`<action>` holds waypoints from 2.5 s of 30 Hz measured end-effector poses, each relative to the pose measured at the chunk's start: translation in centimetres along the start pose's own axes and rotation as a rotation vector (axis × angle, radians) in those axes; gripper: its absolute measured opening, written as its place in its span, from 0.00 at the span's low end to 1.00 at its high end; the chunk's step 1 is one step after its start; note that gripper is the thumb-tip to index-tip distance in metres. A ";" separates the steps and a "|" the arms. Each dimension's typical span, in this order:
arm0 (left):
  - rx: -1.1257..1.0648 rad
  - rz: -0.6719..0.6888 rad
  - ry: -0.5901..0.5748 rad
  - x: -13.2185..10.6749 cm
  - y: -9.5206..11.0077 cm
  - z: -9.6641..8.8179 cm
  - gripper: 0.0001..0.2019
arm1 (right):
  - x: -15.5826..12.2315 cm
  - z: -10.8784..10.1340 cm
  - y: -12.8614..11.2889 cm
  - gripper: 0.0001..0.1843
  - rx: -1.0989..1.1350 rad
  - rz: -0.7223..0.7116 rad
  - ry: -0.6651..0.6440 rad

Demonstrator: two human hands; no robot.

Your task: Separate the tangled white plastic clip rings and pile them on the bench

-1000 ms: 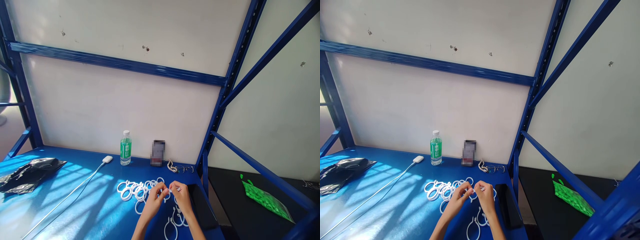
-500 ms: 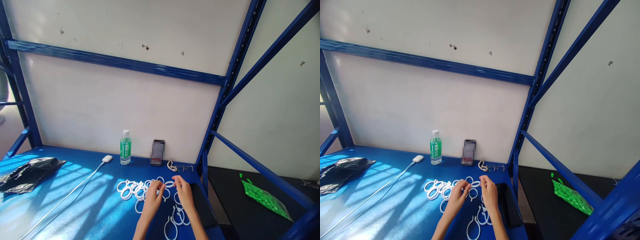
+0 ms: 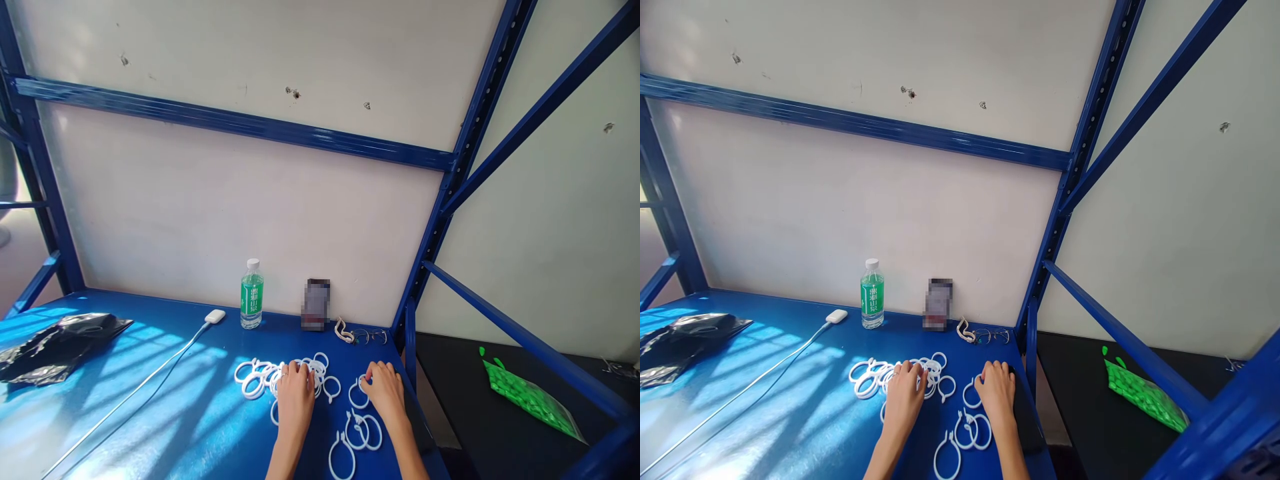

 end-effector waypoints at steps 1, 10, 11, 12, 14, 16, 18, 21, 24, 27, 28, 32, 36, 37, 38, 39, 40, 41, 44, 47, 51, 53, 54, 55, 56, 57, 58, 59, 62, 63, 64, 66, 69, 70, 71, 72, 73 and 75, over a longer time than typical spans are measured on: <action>0.018 -0.006 -0.003 0.0 0.0 0.0 0.15 | -0.1 -0.1 -0.1 0.09 0.002 0.001 -0.026; 0.030 -0.031 -0.040 -0.1 0.2 -0.2 0.13 | -0.3 -0.8 -1.2 0.11 0.003 -0.048 -0.062; 0.021 -0.033 -0.036 -0.1 0.2 -0.2 0.12 | -0.2 -1.1 -1.5 0.11 0.043 -0.058 -0.042; 0.008 -0.035 -0.028 -0.1 0.2 -0.1 0.12 | -0.1 -1.4 -1.7 0.11 0.098 -0.074 -0.031; -0.042 -0.037 -0.005 0.0 0.2 -0.1 0.12 | 0.0 -2.0 -2.4 0.09 0.246 -0.122 -0.045; -0.142 -0.031 0.017 0.0 0.2 -0.1 0.12 | 0.0 -2.5 -3.1 0.07 0.434 -0.174 -0.101; -0.300 -0.020 0.020 0.1 0.3 -0.2 0.13 | -0.1 -3.0 -3.9 0.07 0.620 -0.213 -0.170; -0.579 -0.005 -0.026 0.3 0.7 -0.3 0.15 | -0.3 -3.5 -4.8 0.06 0.784 -0.243 -0.261; -0.769 0.001 -0.113 0.5 1.0 -0.6 0.18 | -0.5 -3.8 -5.2 0.06 0.837 -0.251 -0.319; -0.853 -0.003 -0.169 0.6 1.3 -0.8 0.22 | -0.5 -4.0 -5.3 0.07 0.898 -0.239 -0.341; -0.872 -0.008 -0.177 0.6 1.4 -0.9 0.22 | -0.5 -4.1 -5.3 0.07 0.926 -0.234 -0.346; -0.915 -0.014 -0.179 0.7 1.5 -1.3 0.23 | -0.4 -4.3 -5.3 0.13 1.043 -0.214 -0.363; -0.911 -0.016 -0.146 0.8 1.5 -1.2 0.23 | -0.4 -4.2 -5.5 0.20 1.151 -0.198 -0.409; -0.910 -0.017 -0.136 0.8 1.5 -1.2 0.23 | -0.5 -4.0 -5.7 0.21 1.165 -0.200 -0.421; -0.910 -0.018 -0.125 0.7 1.4 -1.1 0.23 | -0.5 -3.9 -5.8 0.22 1.171 -0.201 -0.432; -0.908 -0.020 -0.114 0.7 1.4 -1.0 0.23 | -0.6 -3.7 -5.9 0.22 1.169 -0.201 -0.443; -0.907 -0.024 -0.103 0.7 1.4 -0.9 0.22 | -0.7 -3.4 -6.1 0.22 1.162 -0.199 -0.453; -0.904 -0.030 -0.092 0.7 1.4 -0.8 0.22 | -0.9 -3.2 -6.3 0.22 1.152 -0.197 -0.460; -0.898 -0.058 -0.073 0.6 1.4 -0.6 0.22 | -1.2 -2.6 -6.7 0.22 1.115 -0.176 -0.438; -0.926 -0.071 -0.108 0.5 1.5 -0.6 0.21 | -1.2 -2.2 -6.7 0.24 1.073 -0.134 -0.365; -1.002 -0.051 -0.233 0.4 1.9 -0.7 0.20 | -0.9 -1.8 -6.1 0.26 0.999 -0.091 -0.232; -1.033 -0.036 -0.280 0.3 2.1 -0.8 0.19 | -0.7 -1.9 -5.9 0.27 0.976 -0.079 -0.170; -1.046 -0.030 -0.293 0.2 2.1 -1.0 0.19 | -0.7 -1.9 -5.8 0.27 0.968 -0.075 -0.144; -1.058 -0.027 -0.301 0.2 2.2 -1.1 0.19 | -0.7 -2.0 -5.8 0.27 0.961 -0.074 -0.124; -1.070 -0.027 -0.308 0.2 2.2 -1.2 0.19 | -0.7 -2.1 -5.8 0.27 0.953 -0.076 -0.107; -1.082 -0.030 -0.315 0.2 2.3 -1.3 0.19 | -0.7 -2.2 -5.8 0.27 0.948 -0.080 -0.096; -1.095 -0.033 -0.322 0.2 2.3 -1.4 0.19 | -0.7 -2.2 -5.9 0.27 0.945 -0.086 -0.089; -1.109 -0.037 -0.329 0.2 2.3 -1.5 0.19 | -0.8 -2.2 -5.9 0.28 0.945 -0.092 -0.087; -1.145 -0.046 -0.340 0.3 2.3 -1.6 0.20 | -0.8 -2.1 -5.9 0.29 0.951 -0.098 -0.094; -1.153 -0.049 -0.340 0.3 2.3 -1.6 0.20 | -0.7 -2.0 -5.9 0.29 0.952 -0.099 -0.098; -1.158 -0.053 -0.338 0.3 2.3 -1.6 0.20 | -0.7 -1.9 -5.9 0.30 0.953 -0.099 -0.100; -1.163 -0.062 -0.333 0.2 2.3 -1.6 0.21 | -0.7 -1.8 -5.8 0.30 0.958 -0.099 -0.105; -1.175 -0.068 -0.335 0.2 2.3 -1.7 0.21 | -0.7 -1.7 -5.8 0.32 0.964 -0.092 -0.112; -1.182 -0.066 -0.340 0.2 2.3 -1.7 0.21 | -0.7 -1.7 -5.9 0.32 0.965 -0.086 -0.116; -1.190 -0.063 -0.347 0.2 2.3 -1.7 0.21 | -0.8 -1.8 -5.9 0.33 0.967 -0.078 -0.119; -1.197 -0.060 -0.356 0.2 2.3 -1.7 0.21 | -0.8 -1.8 -5.9 0.33 0.971 -0.072 -0.121; -1.204 -0.059 -0.363 0.2 2.3 -1.7 0.21 | -0.9 -1.8 -6.0 0.33 0.976 -0.068 -0.118; -1.213 -0.065 -0.378 0.3 2.3 -1.7 0.21 | -0.9 -2.0 -6.1 0.34 0.985 -0.074 -0.097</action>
Point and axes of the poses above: each hand's wrist, its own x-axis towards the middle knuckle, its own z-axis out of the palm, y = z × x, the point moved 1 cm from there along x, towards the middle knuckle, and after that the axes turned 1 degree about y, right-handed, at the moved point
